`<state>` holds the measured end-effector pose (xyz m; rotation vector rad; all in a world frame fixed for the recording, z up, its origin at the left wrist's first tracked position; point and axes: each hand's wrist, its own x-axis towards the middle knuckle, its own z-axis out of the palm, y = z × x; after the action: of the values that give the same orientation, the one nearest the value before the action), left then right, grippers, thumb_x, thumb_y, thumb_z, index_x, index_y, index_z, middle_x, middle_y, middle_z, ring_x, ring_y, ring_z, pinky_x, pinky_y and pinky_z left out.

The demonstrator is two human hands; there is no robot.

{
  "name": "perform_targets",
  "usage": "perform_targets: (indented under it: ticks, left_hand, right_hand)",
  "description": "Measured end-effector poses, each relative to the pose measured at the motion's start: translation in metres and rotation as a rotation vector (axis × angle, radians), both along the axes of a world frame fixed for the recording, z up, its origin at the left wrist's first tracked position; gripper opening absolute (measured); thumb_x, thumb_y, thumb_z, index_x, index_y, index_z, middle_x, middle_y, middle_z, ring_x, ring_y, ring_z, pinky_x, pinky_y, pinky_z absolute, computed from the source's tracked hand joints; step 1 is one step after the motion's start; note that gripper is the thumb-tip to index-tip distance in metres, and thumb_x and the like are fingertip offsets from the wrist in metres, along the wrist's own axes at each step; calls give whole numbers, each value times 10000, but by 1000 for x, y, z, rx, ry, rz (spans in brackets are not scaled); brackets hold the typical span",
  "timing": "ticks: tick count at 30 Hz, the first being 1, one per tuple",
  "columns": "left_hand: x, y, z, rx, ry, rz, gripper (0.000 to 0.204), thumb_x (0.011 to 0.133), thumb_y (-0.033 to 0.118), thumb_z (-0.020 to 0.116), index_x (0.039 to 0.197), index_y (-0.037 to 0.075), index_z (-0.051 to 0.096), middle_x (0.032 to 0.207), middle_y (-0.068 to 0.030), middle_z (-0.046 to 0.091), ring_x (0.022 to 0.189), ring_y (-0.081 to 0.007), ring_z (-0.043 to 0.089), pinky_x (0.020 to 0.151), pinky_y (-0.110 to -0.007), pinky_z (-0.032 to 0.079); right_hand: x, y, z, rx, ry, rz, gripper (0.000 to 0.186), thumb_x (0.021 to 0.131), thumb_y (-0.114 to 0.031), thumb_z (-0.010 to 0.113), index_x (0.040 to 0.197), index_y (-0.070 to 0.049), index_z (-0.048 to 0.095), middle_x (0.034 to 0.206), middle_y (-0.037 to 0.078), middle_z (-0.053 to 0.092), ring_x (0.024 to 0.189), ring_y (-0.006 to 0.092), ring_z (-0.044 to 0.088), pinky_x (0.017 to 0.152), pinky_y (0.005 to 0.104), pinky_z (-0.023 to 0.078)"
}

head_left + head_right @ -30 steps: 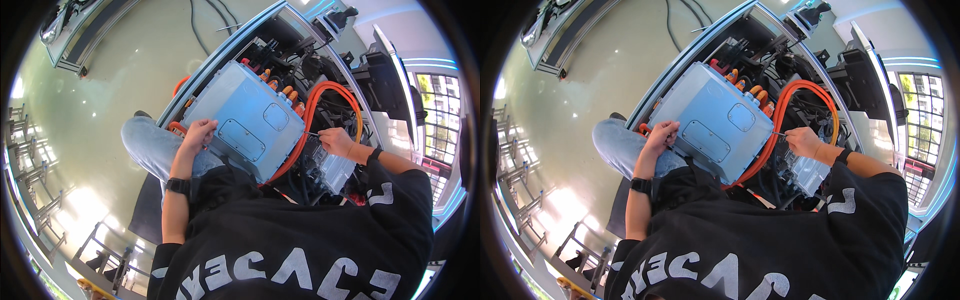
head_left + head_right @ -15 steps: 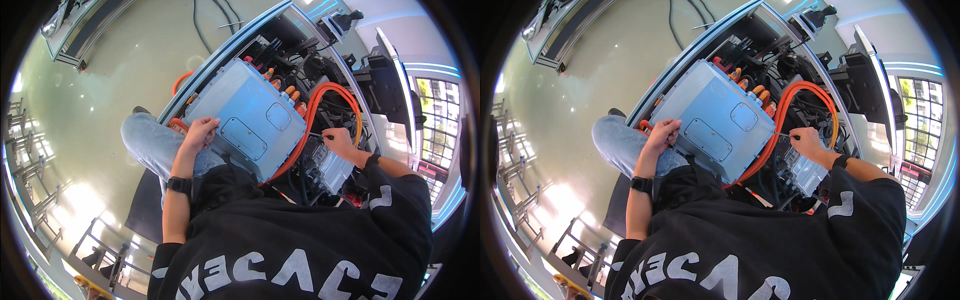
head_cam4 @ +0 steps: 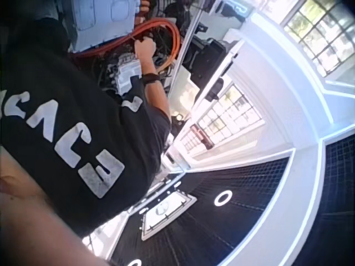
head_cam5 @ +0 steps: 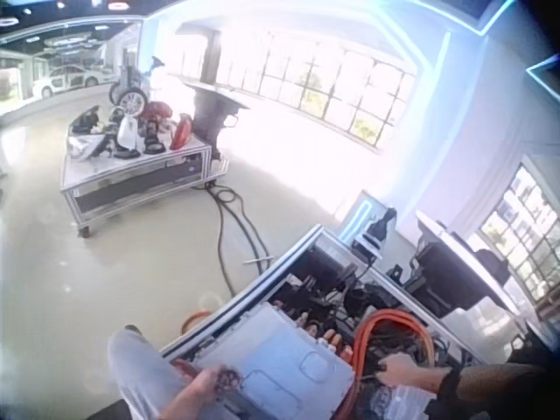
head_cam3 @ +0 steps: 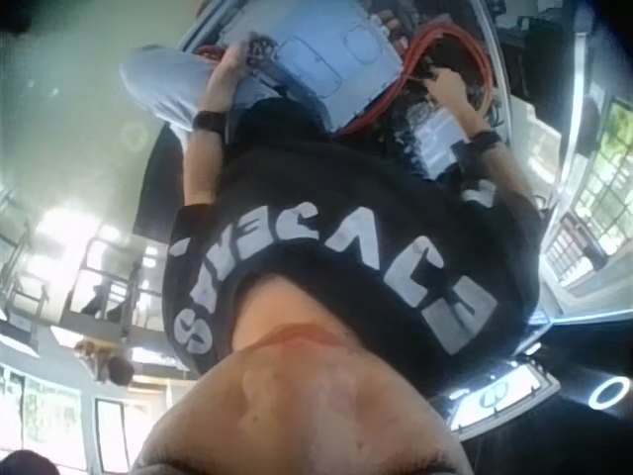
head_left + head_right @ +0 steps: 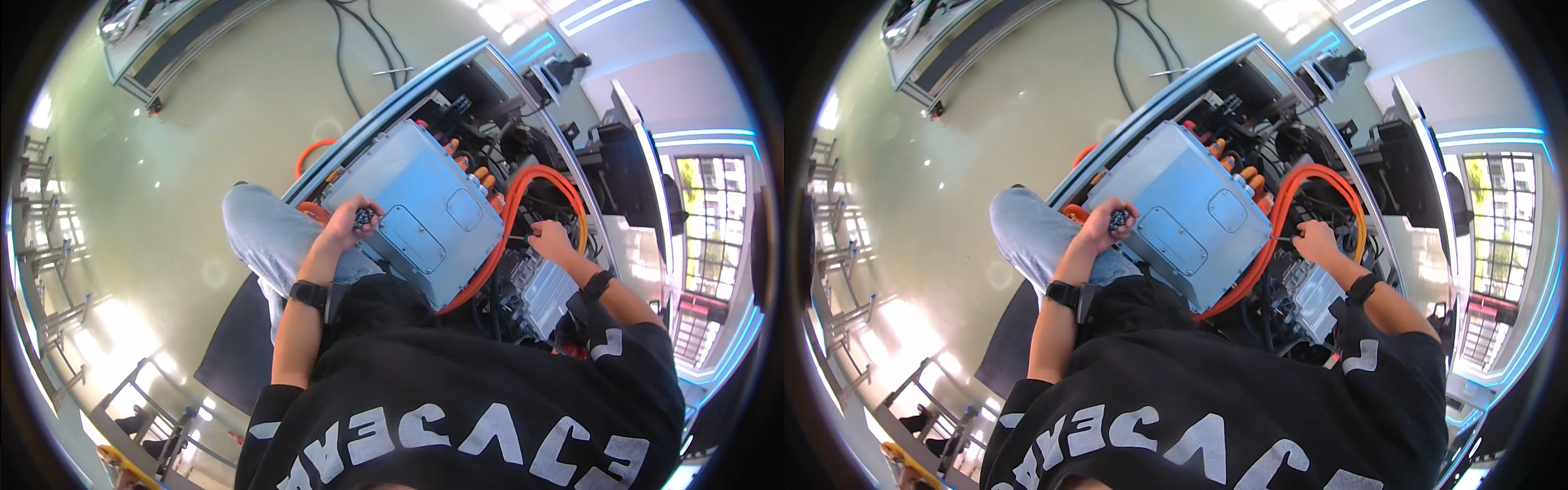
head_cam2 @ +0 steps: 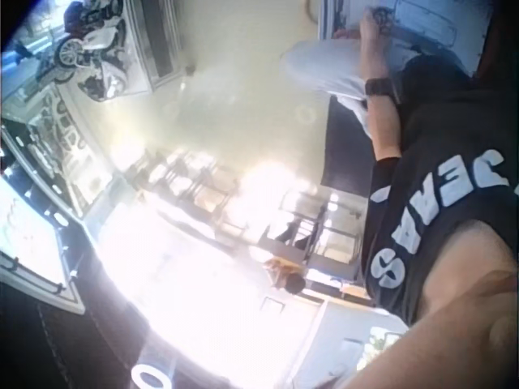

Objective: Repairing or inspecting an electric vehicle battery management system or similar high-voltage automotive component.

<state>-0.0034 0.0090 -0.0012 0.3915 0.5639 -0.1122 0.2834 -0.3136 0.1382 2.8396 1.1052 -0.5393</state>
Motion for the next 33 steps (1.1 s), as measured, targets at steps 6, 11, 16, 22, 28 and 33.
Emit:
perform_targets:
  ticks: [6,11,16,22,28,33]
  left_hand:
    - [-10,-5,5,44,-57,64,268,882,113,406,1021,-65,551,745,-68,546,535,-93,422,470,-217,339]
    - [-9,-6,6,106,-52,119,182,917,110,508,1020,-32,553,763,-43,537,544,-64,399,481,-190,324]
    - [-6,7,-4,128,-33,189,164,912,145,593,1006,16,557,779,-16,532,564,-44,396,483,-178,316]
    - [-1,-7,-8,185,85,219,167,851,156,622,935,12,637,648,24,489,461,-51,381,429,-210,297]
    - [-2,-16,-18,194,-88,94,199,866,148,645,1029,36,626,774,2,580,504,-30,402,430,-180,281]
    - [-7,-13,-16,233,-68,117,167,885,143,619,1012,35,613,787,-5,569,519,-31,394,449,-182,270]
  right_hand:
    - [-11,53,51,-323,259,59,202,737,-134,602,812,29,696,597,171,632,463,240,632,620,327,541]
    - [-24,102,105,151,779,-100,352,845,-78,574,1188,-1,580,829,38,652,613,115,614,569,241,480]
    - [-64,134,33,231,1120,-3,388,815,-47,605,1189,9,518,876,71,628,732,143,628,682,269,505]
    - [-139,114,-67,461,1471,-93,110,878,-142,593,853,-36,577,770,58,624,739,154,610,722,289,464]
    - [-151,139,-82,428,1560,-242,247,930,-205,518,848,22,571,705,109,586,588,213,599,531,334,489]
    - [-164,163,-51,342,1155,-36,327,959,-210,456,1180,26,507,744,117,593,508,187,576,398,302,472]
